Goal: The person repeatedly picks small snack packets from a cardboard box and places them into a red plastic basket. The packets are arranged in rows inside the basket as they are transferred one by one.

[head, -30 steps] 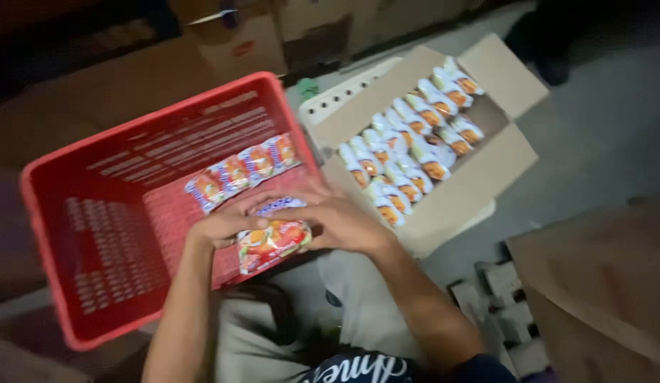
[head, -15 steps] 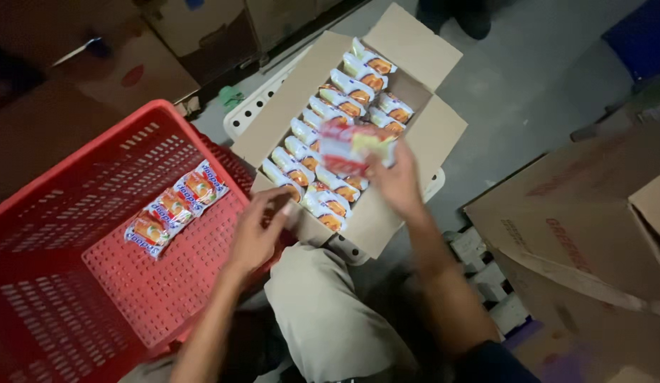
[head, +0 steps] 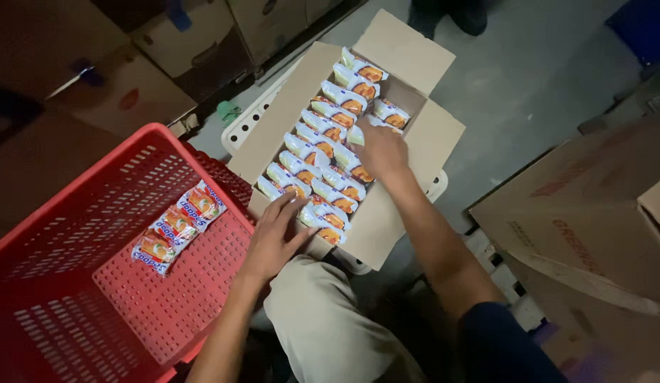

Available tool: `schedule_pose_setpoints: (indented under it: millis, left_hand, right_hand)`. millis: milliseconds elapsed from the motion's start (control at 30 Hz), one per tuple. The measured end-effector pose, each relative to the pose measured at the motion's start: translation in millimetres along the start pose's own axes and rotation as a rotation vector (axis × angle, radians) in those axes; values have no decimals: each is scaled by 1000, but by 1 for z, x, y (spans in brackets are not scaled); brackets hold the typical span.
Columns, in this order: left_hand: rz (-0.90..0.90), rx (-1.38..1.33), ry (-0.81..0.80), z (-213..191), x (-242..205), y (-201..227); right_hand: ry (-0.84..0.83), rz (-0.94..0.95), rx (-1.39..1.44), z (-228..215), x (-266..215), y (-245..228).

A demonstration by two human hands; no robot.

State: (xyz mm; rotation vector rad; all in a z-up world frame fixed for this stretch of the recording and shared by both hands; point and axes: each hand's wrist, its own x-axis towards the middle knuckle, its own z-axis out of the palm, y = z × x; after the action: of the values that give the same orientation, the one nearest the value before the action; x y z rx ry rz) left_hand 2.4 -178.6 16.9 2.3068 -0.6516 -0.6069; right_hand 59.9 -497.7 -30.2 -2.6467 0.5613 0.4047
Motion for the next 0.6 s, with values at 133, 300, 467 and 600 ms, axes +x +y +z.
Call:
schedule_pose_setpoints:
  millis: [133, 300, 467, 600]
  left_hand:
    - [39, -51, 72, 9, 1, -8]
    - [78, -99, 78, 4, -1, -3]
    - [100, -117, 104, 9, 2, -11]
    - [108, -151, 105, 5, 1, -8]
  right_hand:
    - [-56, -59, 87, 20, -3, -2]
    - [-143, -8, 52, 38, 6, -1]
    - [-122, 60, -37, 13, -25, -39]
    - [5, 67, -51, 20, -33, -46]
